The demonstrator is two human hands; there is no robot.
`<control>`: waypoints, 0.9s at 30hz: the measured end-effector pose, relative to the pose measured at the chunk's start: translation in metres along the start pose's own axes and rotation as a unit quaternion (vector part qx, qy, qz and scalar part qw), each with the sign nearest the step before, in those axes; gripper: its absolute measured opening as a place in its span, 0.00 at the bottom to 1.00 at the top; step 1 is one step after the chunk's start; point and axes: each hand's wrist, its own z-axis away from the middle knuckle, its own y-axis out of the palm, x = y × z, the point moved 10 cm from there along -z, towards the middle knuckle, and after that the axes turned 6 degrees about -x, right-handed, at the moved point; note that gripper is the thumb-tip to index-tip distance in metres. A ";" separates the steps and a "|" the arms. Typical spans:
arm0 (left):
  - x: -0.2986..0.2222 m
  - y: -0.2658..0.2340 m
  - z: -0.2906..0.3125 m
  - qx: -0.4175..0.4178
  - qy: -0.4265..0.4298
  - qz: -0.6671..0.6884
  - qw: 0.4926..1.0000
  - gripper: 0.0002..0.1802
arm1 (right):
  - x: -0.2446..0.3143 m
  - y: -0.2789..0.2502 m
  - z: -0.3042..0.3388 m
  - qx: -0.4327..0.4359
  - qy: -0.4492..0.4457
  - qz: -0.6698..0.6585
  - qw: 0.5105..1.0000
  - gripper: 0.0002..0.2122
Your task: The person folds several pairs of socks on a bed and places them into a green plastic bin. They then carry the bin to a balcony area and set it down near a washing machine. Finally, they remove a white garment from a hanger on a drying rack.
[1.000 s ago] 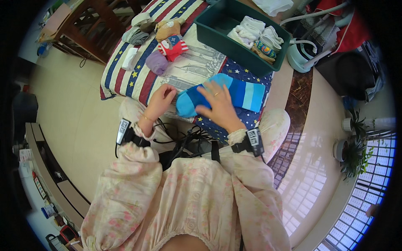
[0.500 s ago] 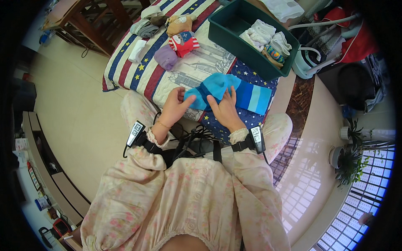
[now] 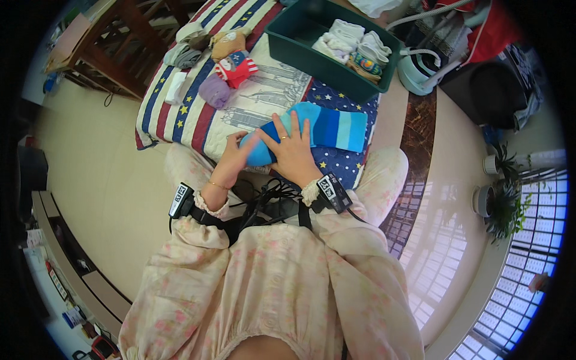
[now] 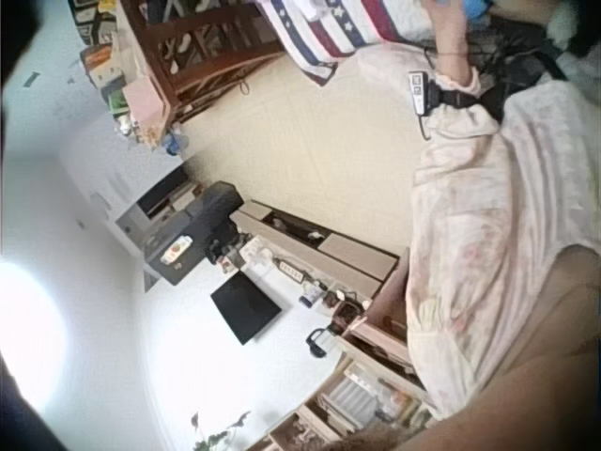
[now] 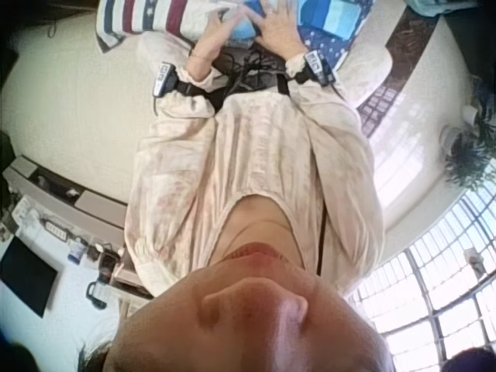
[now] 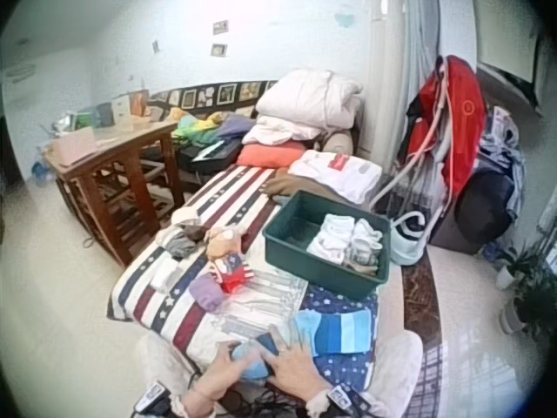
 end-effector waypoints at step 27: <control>0.067 0.072 0.046 0.150 -0.243 0.165 0.944 0.17 | -0.021 -0.027 0.030 0.062 -0.041 -0.188 0.979 0.24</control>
